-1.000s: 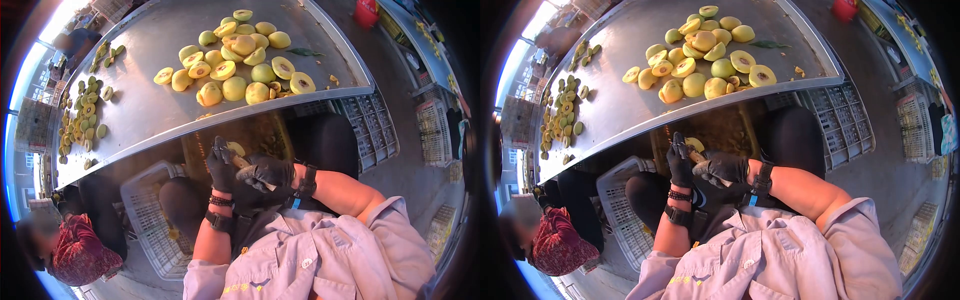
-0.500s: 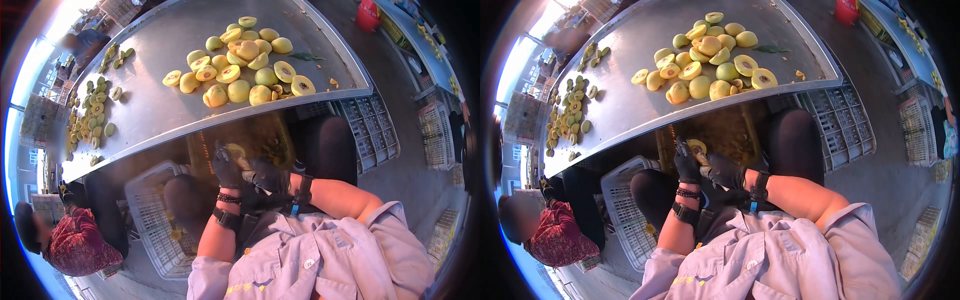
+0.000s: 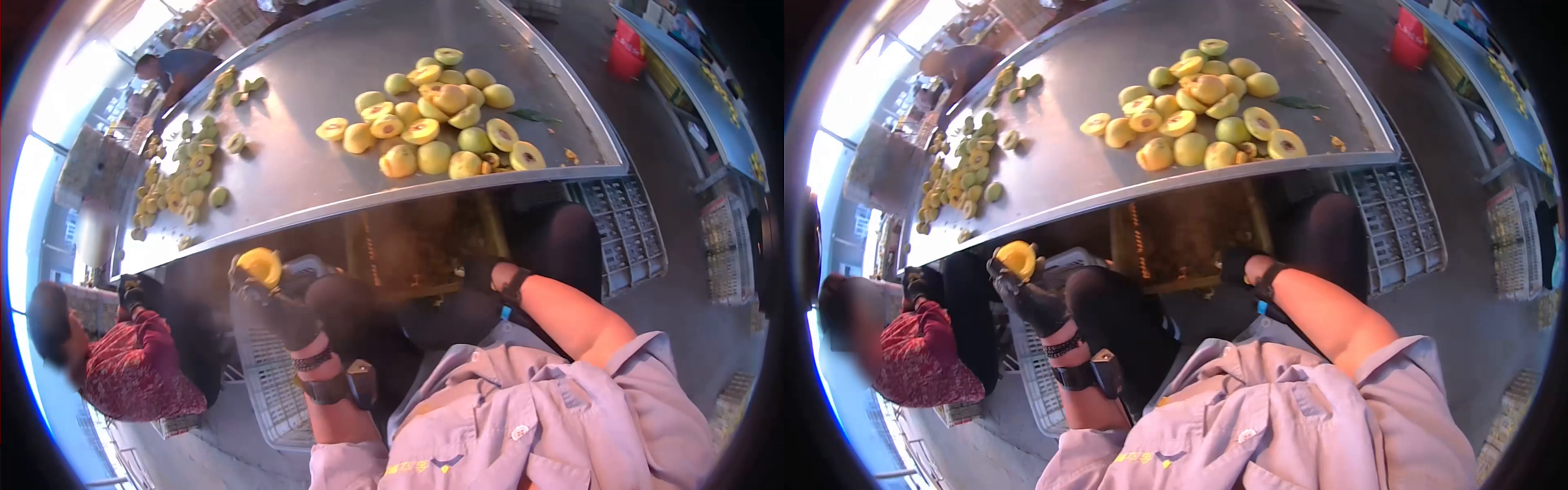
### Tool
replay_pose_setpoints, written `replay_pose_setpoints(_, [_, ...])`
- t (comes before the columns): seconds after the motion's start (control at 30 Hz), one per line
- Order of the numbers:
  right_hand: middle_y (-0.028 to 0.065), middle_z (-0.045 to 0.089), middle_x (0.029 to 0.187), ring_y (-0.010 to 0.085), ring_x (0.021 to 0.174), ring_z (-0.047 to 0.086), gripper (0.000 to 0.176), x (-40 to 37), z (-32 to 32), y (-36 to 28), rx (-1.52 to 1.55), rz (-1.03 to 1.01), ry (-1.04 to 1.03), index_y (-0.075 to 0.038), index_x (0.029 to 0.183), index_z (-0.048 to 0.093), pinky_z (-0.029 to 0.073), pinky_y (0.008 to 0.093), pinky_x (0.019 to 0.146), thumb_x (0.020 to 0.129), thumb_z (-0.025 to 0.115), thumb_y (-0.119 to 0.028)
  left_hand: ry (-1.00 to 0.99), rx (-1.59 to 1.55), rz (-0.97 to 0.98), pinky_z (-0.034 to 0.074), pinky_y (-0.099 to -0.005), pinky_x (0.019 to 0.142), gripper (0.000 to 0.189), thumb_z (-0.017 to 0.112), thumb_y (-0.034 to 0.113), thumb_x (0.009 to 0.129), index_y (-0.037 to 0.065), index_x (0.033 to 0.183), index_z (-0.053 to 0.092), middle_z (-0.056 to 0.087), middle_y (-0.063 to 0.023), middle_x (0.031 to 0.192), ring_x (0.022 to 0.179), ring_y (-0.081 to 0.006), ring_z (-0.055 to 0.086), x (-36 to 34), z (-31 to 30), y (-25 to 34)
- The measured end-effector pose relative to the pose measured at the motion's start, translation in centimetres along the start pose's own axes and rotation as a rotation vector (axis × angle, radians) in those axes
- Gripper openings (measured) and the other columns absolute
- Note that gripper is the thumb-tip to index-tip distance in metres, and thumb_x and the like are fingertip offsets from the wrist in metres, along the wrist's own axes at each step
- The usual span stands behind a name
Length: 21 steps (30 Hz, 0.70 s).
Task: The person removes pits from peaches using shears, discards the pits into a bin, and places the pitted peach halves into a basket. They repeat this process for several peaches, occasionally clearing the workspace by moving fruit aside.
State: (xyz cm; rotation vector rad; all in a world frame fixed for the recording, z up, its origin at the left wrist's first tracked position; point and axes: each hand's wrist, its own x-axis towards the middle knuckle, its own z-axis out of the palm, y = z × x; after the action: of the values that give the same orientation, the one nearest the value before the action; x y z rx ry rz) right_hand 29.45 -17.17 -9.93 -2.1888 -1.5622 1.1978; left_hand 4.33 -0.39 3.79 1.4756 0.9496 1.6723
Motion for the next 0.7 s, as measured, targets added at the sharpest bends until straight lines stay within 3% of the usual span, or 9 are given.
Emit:
replay_pose_setpoints(0.13, [0.0239,0.064,0.092,0.0372,0.083,0.063,0.037,1.2,2.0,2.2,0.036,0.019,0.027,0.0,0.096,0.064,0.048,0.0424,0.072,0.08,0.061,-0.034,0.27,0.048,-0.195,0.049,-0.0285,0.076,0.044,0.055,0.039,0.092,0.004,0.119,0.05,0.058,-0.0081,0.102,0.084,-0.0153,0.059,1.6,-8.7,-3.6])
replay_pose_setpoints(0.2, [0.0259,0.063,0.096,0.0389,0.087,0.062,0.038,1.6,3.0,3.2,-0.183,-0.061,0.019,-0.001,0.099,0.064,0.047,0.043,0.074,0.086,0.057,-0.036,-0.245,-0.005,-0.132,0.05,-0.0274,0.072,0.038,0.057,0.031,0.092,0.005,0.118,0.052,0.058,-0.0078,0.101,0.081,-0.0149,0.058,1.4,-16.1,-11.1])
replay_pose_setpoints(0.27, [0.0227,0.063,0.102,0.0384,0.094,0.061,0.037,1.4,2.1,2.3,-0.18,-0.023,-0.022,-0.004,0.107,0.063,0.048,0.0421,0.078,0.085,0.057,-0.033,-0.318,0.31,-0.381,0.05,-0.032,0.076,0.032,0.05,0.011,0.092,0.003,0.122,0.048,0.057,-0.009,0.104,0.088,-0.022,0.058,-2.9,-19.5,-12.6])
replay_pose_setpoints(0.33, [0.0222,0.063,0.104,0.0384,0.097,0.06,0.037,-0.1,0.3,0.5,-0.122,-0.01,0.035,-0.004,0.109,0.063,0.048,0.042,0.081,0.087,0.055,-0.034,-0.49,0.48,-0.325,0.05,-0.0285,0.075,0.041,0.059,0.011,0.088,0.0,0.126,0.047,0.057,-0.0101,0.108,0.086,-0.0161,0.058,-7.7,-22.8,-14.9])
replay_pose_setpoints(0.37, [0.0233,0.062,0.104,0.0386,0.097,0.059,0.038,-0.9,-0.2,-0.1,-0.055,-0.02,0.117,-0.003,0.107,0.063,0.047,0.0423,0.082,0.089,0.052,-0.035,-0.499,-0.052,-0.668,0.049,-0.0287,0.078,0.046,0.059,0.009,0.086,0.0,0.128,0.045,0.057,-0.0112,0.111,0.091,-0.0169,0.058,-10.4,-23.6,-14.6])
replay_pose_setpoints(0.43, [0.0221,0.064,0.098,0.0385,0.094,0.06,0.036,0.8,2.4,3.0,-0.038,-0.093,0.245,-0.003,0.103,0.064,0.047,0.0416,0.08,0.085,0.057,-0.033,-0.71,0.042,-0.591,0.049,-0.0358,0.08,0.053,0.061,0.018,0.084,0.0,0.131,0.042,0.059,-0.0161,0.113,0.097,-0.0254,0.06,-15.5,-24.6,-14.4])
replay_pose_setpoints(0.47, [0.0217,0.065,0.096,0.038,0.093,0.061,0.036,0.8,2.4,2.4,-0.165,-0.087,0.153,-0.003,0.101,0.065,0.048,0.0413,0.079,0.083,0.059,-0.033,-0.879,0.689,-0.166,0.048,-0.0425,0.08,0.059,0.062,0.03,0.084,0.001,0.131,0.041,0.06,-0.02,0.112,0.097,-0.033,0.061,-17.0,-24.6,-14.9])
replay_pose_setpoints(0.53, [0.0209,0.065,0.092,0.0372,0.089,0.063,0.035,0.4,1.9,1.2,-0.431,-0.072,-0.03,-0.003,0.098,0.066,0.049,0.0408,0.077,0.078,0.064,-0.031,-0.732,0.835,-0.32,0.048,-0.0448,0.079,0.06,0.062,0.032,0.083,0.002,0.131,0.043,0.061,-0.023,0.109,0.097,-0.0373,0.06,-19.1,-22.8,-13.2])
replay_pose_setpoints(0.7, [0.0226,0.064,0.093,0.0366,0.089,0.063,0.033,1.4,3.8,1.9,-0.382,-0.085,0.097,-0.002,0.092,0.067,0.049,0.042,0.075,0.075,0.065,-0.03,-0.596,0.867,-0.438,0.048,-0.0474,0.077,0.05,0.059,0.028,0.082,0.005,0.126,0.051,0.063,-0.0244,0.099,0.094,-0.0416,0.06,-19.6,-21.9,-13.5])
